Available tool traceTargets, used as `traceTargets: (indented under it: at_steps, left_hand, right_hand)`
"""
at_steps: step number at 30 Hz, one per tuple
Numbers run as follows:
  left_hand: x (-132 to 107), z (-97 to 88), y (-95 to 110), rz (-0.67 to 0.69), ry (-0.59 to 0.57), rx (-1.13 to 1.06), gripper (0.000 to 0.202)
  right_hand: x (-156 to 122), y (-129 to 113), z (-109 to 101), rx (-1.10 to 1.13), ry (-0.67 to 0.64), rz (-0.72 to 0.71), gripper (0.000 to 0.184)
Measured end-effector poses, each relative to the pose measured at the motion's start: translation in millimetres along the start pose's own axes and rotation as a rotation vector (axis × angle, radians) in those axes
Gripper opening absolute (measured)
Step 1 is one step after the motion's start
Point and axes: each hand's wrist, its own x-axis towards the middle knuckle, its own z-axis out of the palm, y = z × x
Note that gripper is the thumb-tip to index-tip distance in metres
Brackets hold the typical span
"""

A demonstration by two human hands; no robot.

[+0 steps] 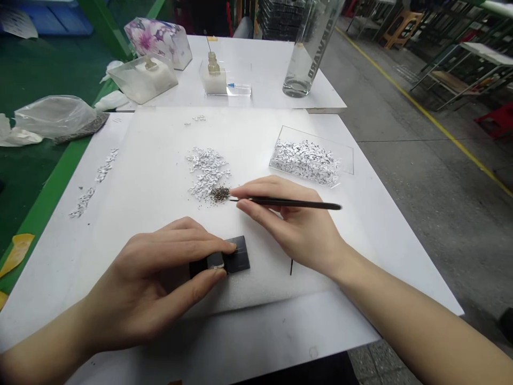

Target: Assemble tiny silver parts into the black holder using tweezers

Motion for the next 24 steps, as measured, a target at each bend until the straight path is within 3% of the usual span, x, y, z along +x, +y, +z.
traceTargets:
  at_steps: [3, 7, 24]
  left_hand:
    - [0, -0.5, 0, 0.001, 0.003, -0.016, 0.023]
    - [1, 0.2, 1, -0.008, 0.002, -0.031, 0.021]
    - [1, 0.6, 1, -0.012, -0.011, -0.048, 0.021]
  right_hand:
    - [1, 3, 8, -0.049, -0.038, 0.057, 0.016]
    - [-1, 5, 13, -0.046, -0.052, 0.021, 0.016]
    - [-2, 6, 13, -0.082, -0.088, -0.039, 0.018]
